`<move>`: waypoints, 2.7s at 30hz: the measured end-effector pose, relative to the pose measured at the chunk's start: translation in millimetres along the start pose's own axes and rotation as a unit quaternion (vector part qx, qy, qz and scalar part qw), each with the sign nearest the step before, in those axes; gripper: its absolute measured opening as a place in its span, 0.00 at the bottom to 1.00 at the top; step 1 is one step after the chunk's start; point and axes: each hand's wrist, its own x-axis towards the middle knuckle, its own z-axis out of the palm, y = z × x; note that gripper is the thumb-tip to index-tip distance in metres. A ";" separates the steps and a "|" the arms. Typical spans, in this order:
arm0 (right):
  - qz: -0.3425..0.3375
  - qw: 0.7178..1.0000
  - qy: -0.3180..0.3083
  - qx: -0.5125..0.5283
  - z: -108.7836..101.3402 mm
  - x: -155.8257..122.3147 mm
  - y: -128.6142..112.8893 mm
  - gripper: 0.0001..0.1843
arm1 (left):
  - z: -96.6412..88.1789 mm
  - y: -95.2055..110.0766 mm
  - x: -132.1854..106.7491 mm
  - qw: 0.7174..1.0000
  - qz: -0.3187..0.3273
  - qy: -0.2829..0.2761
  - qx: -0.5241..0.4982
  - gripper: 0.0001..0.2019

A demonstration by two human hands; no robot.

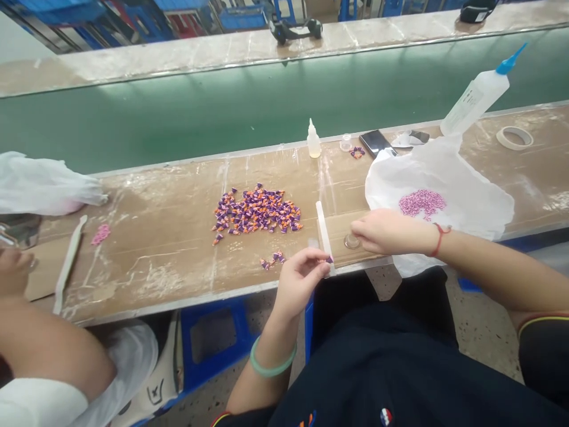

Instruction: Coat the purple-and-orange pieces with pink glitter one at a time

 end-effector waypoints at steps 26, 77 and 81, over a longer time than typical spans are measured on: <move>-0.070 0.911 0.112 0.391 -14.6 -16.0 -10.2 0.11 | 22.6 14.3 5.3 0.988 0.038 -0.020 -0.148 0.14; -0.092 0.934 0.199 0.281 -20.8 -46.4 -36.3 0.09 | 49.0 35.5 -2.0 0.971 0.100 -0.052 -0.210 0.05; -0.092 0.939 0.191 0.271 -20.5 -45.8 -36.4 0.09 | 48.6 37.2 -2.3 0.972 0.095 -0.058 -0.207 0.04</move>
